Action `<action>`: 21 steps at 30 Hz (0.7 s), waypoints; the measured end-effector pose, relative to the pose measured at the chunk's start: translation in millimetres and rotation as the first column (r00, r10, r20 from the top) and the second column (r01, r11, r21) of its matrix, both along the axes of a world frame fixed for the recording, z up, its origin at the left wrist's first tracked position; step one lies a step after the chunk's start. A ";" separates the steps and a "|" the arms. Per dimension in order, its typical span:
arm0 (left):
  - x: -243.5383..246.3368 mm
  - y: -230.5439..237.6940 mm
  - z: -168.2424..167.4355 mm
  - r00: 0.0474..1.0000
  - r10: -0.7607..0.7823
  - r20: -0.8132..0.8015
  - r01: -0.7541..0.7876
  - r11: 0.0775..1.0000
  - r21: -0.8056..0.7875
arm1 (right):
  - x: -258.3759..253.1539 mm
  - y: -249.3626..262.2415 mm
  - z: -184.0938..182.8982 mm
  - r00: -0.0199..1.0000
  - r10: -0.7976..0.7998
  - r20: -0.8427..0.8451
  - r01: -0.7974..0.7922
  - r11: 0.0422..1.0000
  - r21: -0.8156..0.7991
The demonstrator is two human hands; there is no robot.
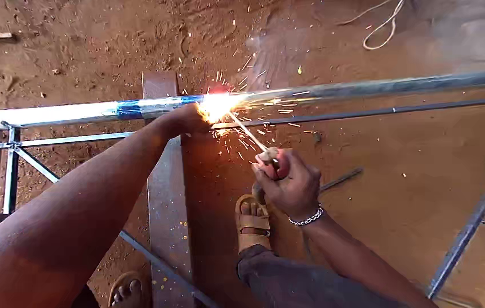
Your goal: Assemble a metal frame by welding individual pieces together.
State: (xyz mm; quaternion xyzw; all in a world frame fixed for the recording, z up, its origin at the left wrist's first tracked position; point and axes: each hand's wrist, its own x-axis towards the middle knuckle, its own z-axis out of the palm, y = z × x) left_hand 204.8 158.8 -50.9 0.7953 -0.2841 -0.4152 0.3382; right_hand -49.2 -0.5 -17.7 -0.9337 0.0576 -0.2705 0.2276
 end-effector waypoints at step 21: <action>4.7 -12.6 -6.9 0.994 0.061 -0.086 -0.053 0.995 0.082 | -8.8 -12.0 9.5 0.994 -0.102 0.039 0.100 0.994 0.049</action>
